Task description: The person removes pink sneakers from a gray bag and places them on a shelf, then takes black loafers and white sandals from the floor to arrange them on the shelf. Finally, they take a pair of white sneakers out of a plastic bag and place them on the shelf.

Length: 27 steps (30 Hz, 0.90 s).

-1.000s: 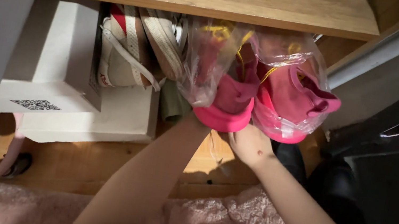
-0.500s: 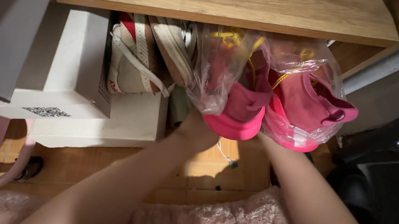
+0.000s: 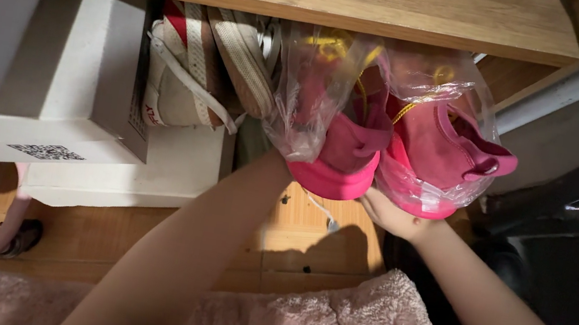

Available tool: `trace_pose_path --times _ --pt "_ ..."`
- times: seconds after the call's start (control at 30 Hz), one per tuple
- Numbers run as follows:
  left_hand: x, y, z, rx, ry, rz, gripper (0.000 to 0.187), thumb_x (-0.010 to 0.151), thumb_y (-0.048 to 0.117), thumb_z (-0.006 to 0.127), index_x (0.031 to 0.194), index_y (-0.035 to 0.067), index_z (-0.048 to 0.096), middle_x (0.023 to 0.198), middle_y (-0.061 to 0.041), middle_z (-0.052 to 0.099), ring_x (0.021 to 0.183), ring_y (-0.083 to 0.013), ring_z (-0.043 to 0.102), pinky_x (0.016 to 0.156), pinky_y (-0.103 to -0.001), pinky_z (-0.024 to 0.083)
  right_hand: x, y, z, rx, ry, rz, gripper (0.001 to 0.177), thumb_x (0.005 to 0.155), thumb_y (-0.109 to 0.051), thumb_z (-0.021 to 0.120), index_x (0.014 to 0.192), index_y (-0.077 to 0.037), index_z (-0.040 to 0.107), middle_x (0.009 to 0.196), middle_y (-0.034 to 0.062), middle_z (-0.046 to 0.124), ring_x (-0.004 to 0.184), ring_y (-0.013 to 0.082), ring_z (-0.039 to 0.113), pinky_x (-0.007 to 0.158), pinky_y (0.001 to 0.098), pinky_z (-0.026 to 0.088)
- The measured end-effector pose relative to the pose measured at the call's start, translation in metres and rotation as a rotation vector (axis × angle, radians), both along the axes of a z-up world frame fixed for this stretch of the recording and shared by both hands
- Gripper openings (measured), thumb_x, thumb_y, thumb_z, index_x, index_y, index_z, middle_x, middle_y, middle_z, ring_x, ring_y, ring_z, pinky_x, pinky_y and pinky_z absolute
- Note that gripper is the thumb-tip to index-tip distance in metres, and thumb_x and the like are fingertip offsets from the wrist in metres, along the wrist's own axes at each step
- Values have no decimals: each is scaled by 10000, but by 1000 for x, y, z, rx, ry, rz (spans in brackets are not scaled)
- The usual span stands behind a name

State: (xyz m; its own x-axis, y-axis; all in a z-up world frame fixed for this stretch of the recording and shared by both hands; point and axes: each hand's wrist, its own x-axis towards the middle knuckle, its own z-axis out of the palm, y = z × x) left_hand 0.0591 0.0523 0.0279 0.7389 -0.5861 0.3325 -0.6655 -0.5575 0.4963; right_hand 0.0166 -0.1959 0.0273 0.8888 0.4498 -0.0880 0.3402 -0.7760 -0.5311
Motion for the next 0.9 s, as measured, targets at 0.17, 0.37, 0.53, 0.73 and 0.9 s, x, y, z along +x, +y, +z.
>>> trace_pose_path --times 0.17,0.37,0.53,0.73,0.9 --pt "1 6 -9 75 1 2 471 948 264 568 1381 79 550 1451 -173 520 1378 -380 429 1165 -491 299 11 35 37 282 153 -46 516 1013 -281 484 1490 -89 446 1573 107 487 1471 260 451 1240 404 342" --pt "-22 78 -85 183 -27 5 505 940 294 575 1392 71 540 1466 -182 499 1390 -389 410 1167 -508 283 24 33 24 51 28 -39 500 990 -292 495 1448 -92 471 1517 111 508 1424 264 475 1205 408 367" --pt "-18 74 -72 268 -54 19 535 934 319 580 1401 64 531 1478 -189 481 1400 -397 393 1168 -522 270 25 26 13 -146 -84 -27 487 972 -301 504 1412 -93 492 1470 115 526 1385 268 495 1177 412 388" --pt "11 40 -28 350 -81 43 572 926 349 586 1413 55 521 1493 -198 459 1412 -406 373 1170 -539 254 20 22 14 -400 -220 -8 474 949 -311 515 1369 -93 518 1414 120 547 1339 274 518 1142 419 413" --pt "8 39 -6 405 -91 52 604 920 375 591 1422 48 513 1506 -205 441 1422 -413 357 1171 -553 241 9 11 10 -624 -322 1 463 930 -319 525 1333 -93 539 1367 126 565 1300 279 538 1114 424 433"
